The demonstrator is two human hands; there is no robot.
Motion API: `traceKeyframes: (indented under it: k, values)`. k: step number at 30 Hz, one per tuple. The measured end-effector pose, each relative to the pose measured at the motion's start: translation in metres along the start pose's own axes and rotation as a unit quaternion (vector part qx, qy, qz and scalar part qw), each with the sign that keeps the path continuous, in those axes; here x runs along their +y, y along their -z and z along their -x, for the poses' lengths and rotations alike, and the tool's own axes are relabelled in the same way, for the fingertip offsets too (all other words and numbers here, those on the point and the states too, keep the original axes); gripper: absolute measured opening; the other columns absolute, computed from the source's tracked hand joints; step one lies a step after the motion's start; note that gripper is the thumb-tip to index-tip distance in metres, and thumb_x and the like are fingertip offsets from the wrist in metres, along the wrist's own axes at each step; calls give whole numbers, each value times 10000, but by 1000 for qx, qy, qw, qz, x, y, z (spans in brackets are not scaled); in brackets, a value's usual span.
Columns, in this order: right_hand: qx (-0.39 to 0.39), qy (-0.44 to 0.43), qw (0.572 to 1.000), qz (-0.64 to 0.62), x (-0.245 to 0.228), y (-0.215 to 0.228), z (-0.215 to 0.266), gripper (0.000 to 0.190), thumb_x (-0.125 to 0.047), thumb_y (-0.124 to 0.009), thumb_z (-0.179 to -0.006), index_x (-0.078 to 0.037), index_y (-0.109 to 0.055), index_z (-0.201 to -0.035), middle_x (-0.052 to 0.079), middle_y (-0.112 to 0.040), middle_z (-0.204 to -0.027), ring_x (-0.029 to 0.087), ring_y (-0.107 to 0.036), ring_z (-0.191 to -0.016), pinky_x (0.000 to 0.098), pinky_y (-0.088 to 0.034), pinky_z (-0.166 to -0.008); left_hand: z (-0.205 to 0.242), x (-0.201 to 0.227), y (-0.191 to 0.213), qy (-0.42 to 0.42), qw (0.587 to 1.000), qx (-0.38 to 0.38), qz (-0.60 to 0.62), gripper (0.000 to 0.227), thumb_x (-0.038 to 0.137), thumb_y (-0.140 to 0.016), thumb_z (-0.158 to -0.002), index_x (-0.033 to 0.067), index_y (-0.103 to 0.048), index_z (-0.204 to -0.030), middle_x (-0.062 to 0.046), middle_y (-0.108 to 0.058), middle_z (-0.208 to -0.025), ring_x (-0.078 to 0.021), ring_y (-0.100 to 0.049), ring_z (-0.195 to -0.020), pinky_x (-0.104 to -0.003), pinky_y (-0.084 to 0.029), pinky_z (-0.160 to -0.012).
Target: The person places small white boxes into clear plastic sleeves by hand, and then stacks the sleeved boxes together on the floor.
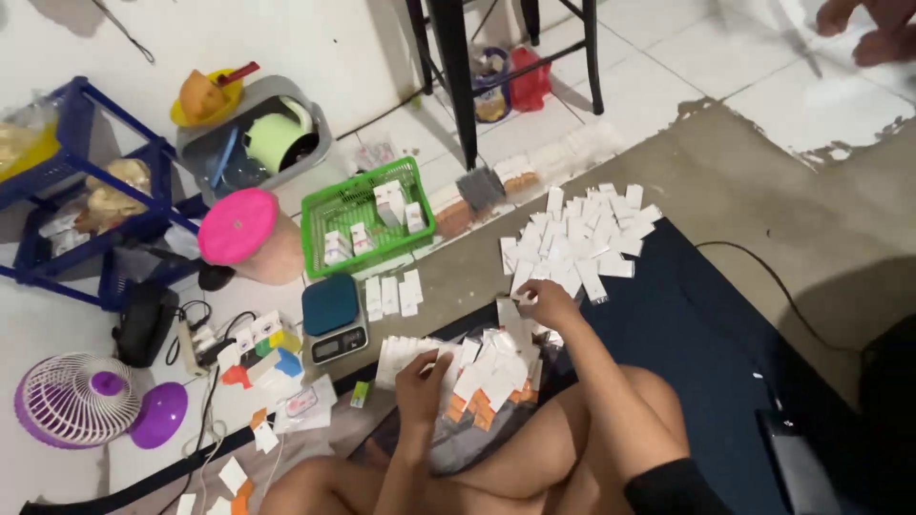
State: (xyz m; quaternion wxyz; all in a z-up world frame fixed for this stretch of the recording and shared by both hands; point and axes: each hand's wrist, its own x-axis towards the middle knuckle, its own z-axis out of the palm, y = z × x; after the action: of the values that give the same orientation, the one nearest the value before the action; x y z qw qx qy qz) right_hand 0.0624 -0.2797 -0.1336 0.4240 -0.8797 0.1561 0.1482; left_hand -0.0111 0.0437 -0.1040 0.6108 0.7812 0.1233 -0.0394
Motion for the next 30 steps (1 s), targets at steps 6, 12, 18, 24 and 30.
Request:
traceKeyframes:
  k: [6,12,18,24,30]
  values:
    - [-22,-138,960,243,52,-12,2,609,-420,-978,-903,-245,-795,-1458,171,-690,-1547,438,-686,-1430,652,-591,-1063,-5,-16,27,-5,999,41,3,236,246,-984,-884,53,-964,-1018,-5,-941,-1039,-30,-743,-993,-265,-605,-899]
    - [-47,-255,950,174,173,-47,-101,847,-398,-824,-1028,-127,-498,-1761,31,-619,-1715,256,-770,-1266,403,-630,-850,7,-16,56,-33,997,30,-63,391,407,-924,-900,52,-943,-1064,26,-908,-946,-51,-707,-820,-292,-544,-789]
    - [23,-117,976,185,69,11,15,455,-430,-768,-1055,-241,-736,-1467,64,-792,-1359,296,-772,-1161,464,-653,-832,26,-2,76,32,996,55,63,391,263,-952,-910,-14,-937,-1185,-122,-924,-1250,-176,-819,-1122,-335,-628,-934]
    - [197,90,944,-248,81,-4,76,254,-281,-939,-954,-67,-823,-881,18,-782,-759,63,-674,-773,317,-657,-655,51,26,80,17,994,45,102,388,257,-934,-918,-23,-928,-1186,-123,-910,-1295,-180,-812,-1138,-312,-609,-1007]
    - [184,53,728,-658,56,-21,122,196,-180,-594,-1003,-82,-710,-1128,118,-637,-774,307,-735,-684,495,-650,-620,78,48,65,-57,992,26,105,325,284,-940,-917,18,-945,-1103,-53,-926,-1165,-104,-772,-1099,-268,-575,-970]
